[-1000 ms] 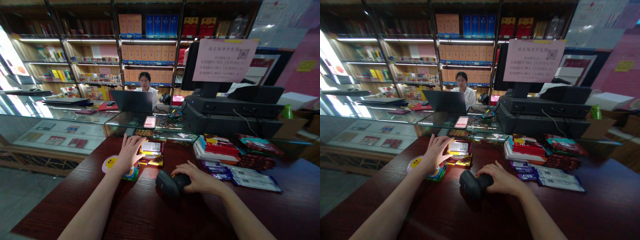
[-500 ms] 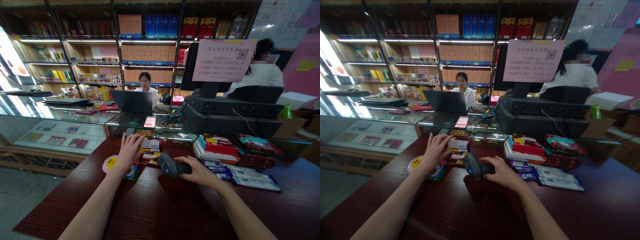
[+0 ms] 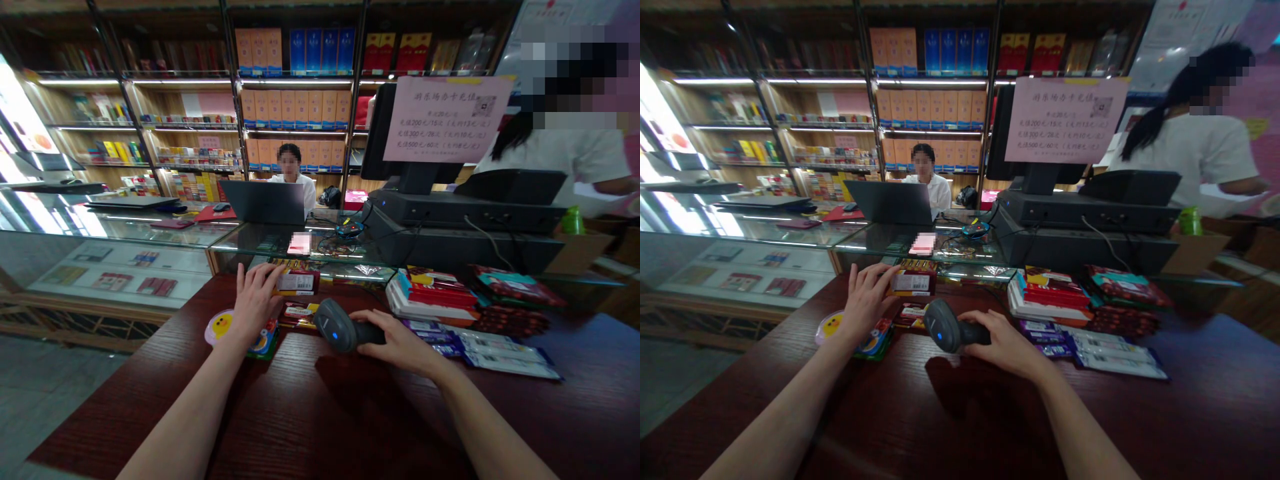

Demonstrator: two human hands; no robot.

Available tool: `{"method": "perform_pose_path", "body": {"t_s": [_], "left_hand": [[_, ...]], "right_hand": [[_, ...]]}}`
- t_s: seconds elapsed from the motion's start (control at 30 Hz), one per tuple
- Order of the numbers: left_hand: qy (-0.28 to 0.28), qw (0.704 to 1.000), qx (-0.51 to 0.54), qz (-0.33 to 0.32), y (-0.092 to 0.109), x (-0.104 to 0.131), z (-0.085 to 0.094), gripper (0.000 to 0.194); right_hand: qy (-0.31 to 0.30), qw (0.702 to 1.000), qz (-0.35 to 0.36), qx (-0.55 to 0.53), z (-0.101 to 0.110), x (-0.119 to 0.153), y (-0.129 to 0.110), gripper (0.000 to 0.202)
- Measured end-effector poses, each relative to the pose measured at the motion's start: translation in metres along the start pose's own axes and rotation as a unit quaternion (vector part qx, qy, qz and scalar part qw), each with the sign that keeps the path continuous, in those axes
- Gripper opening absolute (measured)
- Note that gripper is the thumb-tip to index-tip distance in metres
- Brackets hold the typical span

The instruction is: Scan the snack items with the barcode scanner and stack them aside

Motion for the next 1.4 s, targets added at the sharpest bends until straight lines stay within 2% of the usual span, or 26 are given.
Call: {"method": "perform_pose_path", "body": {"t_s": [0.43,0.57,0.7,0.97,1.4], "left_hand": [[0.000,1.000,-0.008,0.002,-0.001,-0.001,0.000,0.068],[-0.002,1.000,-0.007,0.005,-0.002,0.000,-0.001,0.066],[-0.003,1.000,-0.007,0.008,-0.003,0.000,-0.001,0.066],[-0.003,1.000,-0.001,0.009,-0.003,0.000,0.000,0.067],[-0.007,1.000,0.008,0.005,-0.002,0.000,-0.002,0.067]], "right_hand": [[-0.009,1.000,0.007,-0.009,-0.001,0.000,0.001,0.051],[-0.060,0.998,-0.003,0.005,-0.009,0.001,0.001,0.064],[-0.113,0.993,-0.015,0.013,-0.018,0.002,0.002,0.059],[-0.147,0.988,-0.039,0.038,-0.024,0.004,0.002,0.055],[-0.138,0.987,-0.023,0.074,-0.025,0.003,0.000,0.053]]}}
Point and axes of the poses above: each hand's wrist, its own x-axis away from the middle knuckle, its own z-axis out of the back of the hand, y = z × x, the point moved 6 cm from there along -x, towards the middle knuckle, and after that the axes turned 1 degree about -y, right-handed, at the moved point
